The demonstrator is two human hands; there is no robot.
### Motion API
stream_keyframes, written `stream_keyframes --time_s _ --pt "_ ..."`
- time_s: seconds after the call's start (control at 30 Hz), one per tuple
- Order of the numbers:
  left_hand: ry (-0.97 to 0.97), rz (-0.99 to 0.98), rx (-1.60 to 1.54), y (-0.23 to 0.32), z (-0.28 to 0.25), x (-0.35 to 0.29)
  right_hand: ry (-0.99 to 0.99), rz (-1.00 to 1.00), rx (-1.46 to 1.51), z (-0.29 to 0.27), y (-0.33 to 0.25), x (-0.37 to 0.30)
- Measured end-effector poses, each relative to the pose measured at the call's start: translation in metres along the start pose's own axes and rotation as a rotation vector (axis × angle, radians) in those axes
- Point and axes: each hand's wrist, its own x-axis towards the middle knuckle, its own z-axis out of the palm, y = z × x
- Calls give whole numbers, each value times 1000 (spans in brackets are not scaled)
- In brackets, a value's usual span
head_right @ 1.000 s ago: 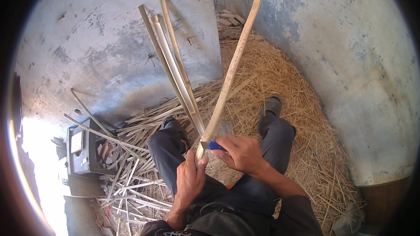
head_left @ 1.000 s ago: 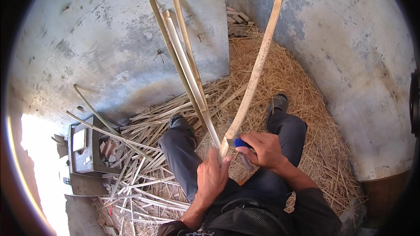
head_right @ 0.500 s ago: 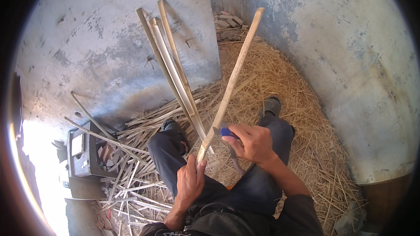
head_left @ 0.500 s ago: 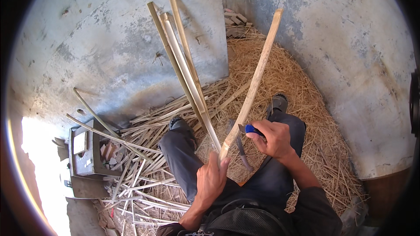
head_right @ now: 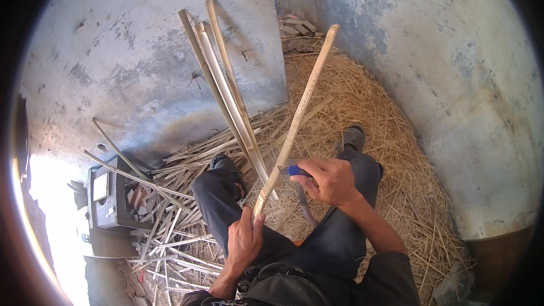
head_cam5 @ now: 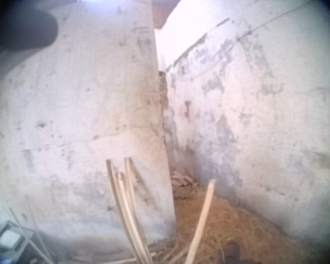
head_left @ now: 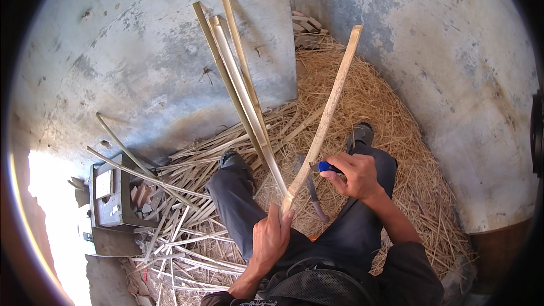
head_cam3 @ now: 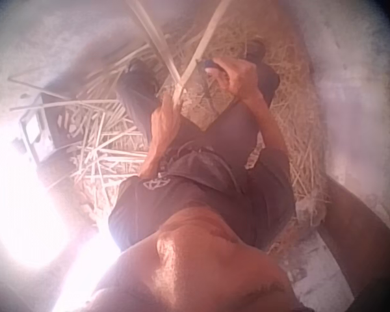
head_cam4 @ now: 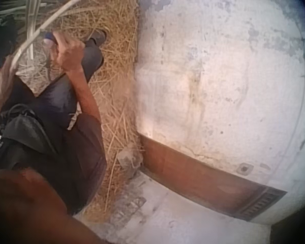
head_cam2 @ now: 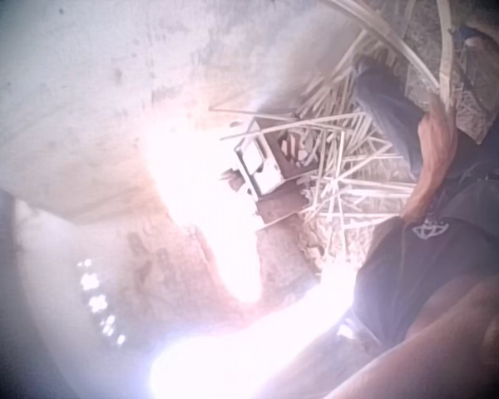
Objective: The person sits on a hay-covered floor and uses a blue utility knife to shave the surface of a long bamboo strip. They hold the strip with their left hand and repeatedly scrape the knife along its length to remove the outer layer, creating thin shavings that fall to the ground.
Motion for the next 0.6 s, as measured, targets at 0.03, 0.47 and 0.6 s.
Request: stream_keyframes --time_s 0.03,0.47,0.6 --pt "-1 -4 -5 -2 0 -1 -2 -2 -3 1 0 1" --pt "-55 -109 40 -14 -8 -15 169 89 22 14 37 17" --pt "-111 -166 30 -22 -7 -31 128 193 -70 6 75 22"
